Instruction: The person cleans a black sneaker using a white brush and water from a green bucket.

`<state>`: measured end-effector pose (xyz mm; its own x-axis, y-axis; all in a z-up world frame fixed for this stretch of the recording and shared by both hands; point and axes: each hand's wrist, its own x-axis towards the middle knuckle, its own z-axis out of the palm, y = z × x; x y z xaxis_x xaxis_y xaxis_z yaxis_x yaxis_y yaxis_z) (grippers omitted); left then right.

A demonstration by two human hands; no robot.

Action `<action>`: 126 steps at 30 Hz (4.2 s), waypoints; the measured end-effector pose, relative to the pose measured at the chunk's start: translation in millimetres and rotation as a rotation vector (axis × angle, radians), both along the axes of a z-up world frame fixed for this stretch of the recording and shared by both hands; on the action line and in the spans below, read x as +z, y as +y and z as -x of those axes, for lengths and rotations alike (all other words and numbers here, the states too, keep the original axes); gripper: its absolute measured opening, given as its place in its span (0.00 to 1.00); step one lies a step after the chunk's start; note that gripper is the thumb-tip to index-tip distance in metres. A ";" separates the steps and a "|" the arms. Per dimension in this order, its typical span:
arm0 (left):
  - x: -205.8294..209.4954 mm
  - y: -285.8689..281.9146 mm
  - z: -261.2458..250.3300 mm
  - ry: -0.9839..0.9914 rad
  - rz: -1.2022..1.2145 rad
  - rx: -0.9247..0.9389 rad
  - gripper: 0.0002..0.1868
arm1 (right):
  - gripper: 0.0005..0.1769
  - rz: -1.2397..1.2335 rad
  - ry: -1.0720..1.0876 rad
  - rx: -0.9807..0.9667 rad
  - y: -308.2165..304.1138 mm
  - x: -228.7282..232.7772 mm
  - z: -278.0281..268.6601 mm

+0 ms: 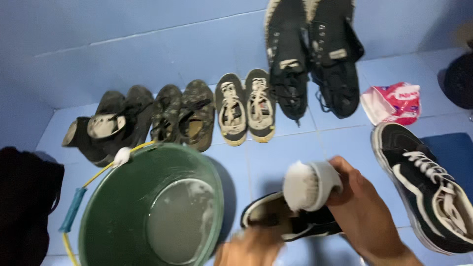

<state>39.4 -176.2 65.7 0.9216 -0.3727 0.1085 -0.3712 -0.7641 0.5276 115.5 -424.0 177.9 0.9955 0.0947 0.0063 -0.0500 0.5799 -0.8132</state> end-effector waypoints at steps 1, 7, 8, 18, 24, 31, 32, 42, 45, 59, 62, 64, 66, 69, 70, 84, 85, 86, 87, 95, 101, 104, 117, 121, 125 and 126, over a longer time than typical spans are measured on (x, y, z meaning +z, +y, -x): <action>38.2 -21.5 -40.6 0.013 -0.046 -0.032 0.14 | 0.28 -0.079 -0.023 -0.086 -16.4 -23.6 4.1; 54.7 -75.4 -89.4 0.333 -0.698 -0.245 0.23 | 0.14 -0.120 0.059 -0.373 -54.3 -116.2 16.2; 64.9 -82.8 -95.6 0.344 -0.712 -0.246 0.23 | 0.14 -0.133 0.071 -0.373 -55.9 -113.0 19.8; 120.3 -156.8 -112.8 0.993 0.006 0.395 0.20 | 0.15 -0.522 0.259 -0.596 -58.2 -168.9 30.8; 78.1 -152.1 -110.0 0.914 0.196 0.488 0.18 | 0.17 -0.712 0.330 -0.678 -51.3 -198.6 41.3; 53.3 -136.6 -108.3 1.184 0.890 0.783 0.20 | 0.15 -0.665 0.266 -0.646 -55.7 -165.3 33.5; 63.5 -146.5 -110.1 1.197 0.890 0.773 0.20 | 0.15 -0.655 0.265 -0.658 -55.8 -164.5 33.5; 70.3 -146.5 -124.3 1.122 0.022 0.577 0.21 | 0.19 -0.588 0.199 -0.902 -46.2 -154.9 28.1; 85.4 -147.8 -124.2 1.229 0.221 0.731 0.23 | 0.19 -0.596 0.251 -0.919 -46.8 -136.0 25.7; 7.1 -111.1 -109.4 1.257 1.222 0.813 0.33 | 0.19 -0.544 0.069 -0.787 -48.3 -139.7 18.2; -77.8 -83.4 -126.4 1.187 -0.254 0.381 0.38 | 0.17 -0.561 0.113 -0.811 -47.5 -132.3 15.8; 42.3 -113.9 -103.0 1.181 -0.018 0.501 0.43 | 0.18 -0.499 0.085 -0.723 -48.3 -124.8 14.6; 78.4 -127.8 -103.4 1.173 0.071 0.606 0.45 | 0.17 -0.451 0.017 -0.685 -48.7 -114.5 13.5; -3.1 -93.9 -91.3 0.956 0.067 0.451 0.42 | 0.18 -0.098 0.076 -0.692 -54.2 -140.6 27.1; -46.3 -62.0 -77.6 0.734 -0.009 0.198 0.46 | 0.19 0.211 0.196 -0.717 -58.2 -156.1 32.3; -46.9 -95.8 -86.9 1.357 1.163 1.218 0.37 | 0.13 1.073 -0.386 -0.212 -41.2 -33.9 -4.2; -83.9 -82.3 -85.2 1.453 1.203 1.110 0.39 | 0.12 0.979 -0.302 -0.076 -43.5 -32.8 -4.9; -41.1 -101.2 -87.1 1.457 1.209 1.107 0.39 | 0.12 0.985 -0.303 -0.074 -45.0 -39.9 -12.9; 1.8 -119.6 -89.2 1.284 1.287 1.258 0.37 | 0.12 1.085 -0.394 -0.220 -46.7 -47.1 -20.8; -33.0 -116.7 -80.6 1.314 1.407 1.161 0.34 | 0.13 0.948 -0.380 -0.169 -33.7 -63.6 -23.4; 28.3 -123.5 -89.5 1.709 1.779 0.633 0.59 | 0.16 0.906 -0.649 -0.138 -25.9 -37.4 -19.9; 91.5 -149.5 -103.8 1.124 1.772 1.383 0.32 | 0.15 1.198 -0.605 -0.403 -34.5 -38.8 -28.6; 63.0 -141.2 -94.4 1.495 2.047 0.928 0.48 | 0.08 1.169 -0.888 -0.284 -57.5 -79.3 -24.1; 12.2 -113.4 -86.7 1.645 1.659 0.914 0.53 | 0.36 1.118 -0.792 -0.001 -37.6 -21.5 -4.9; 5.2 -125.2 -90.3 1.358 1.578 1.116 0.33 | 0.22 1.189 -0.649 -0.275 -68.0 -66.5 -28.8; 33.3 -134.8 -96.1 1.252 1.632 1.225 0.32 | 0.17 1.262 -0.674 -0.392 -63.1 -57.2 -28.1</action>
<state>135.5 -311.0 99.1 0.3991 -0.0520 -0.9154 0.5796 0.7879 0.2080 143.6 -487.1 120.7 0.8011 0.1217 0.5860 0.5214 -0.6227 -0.5835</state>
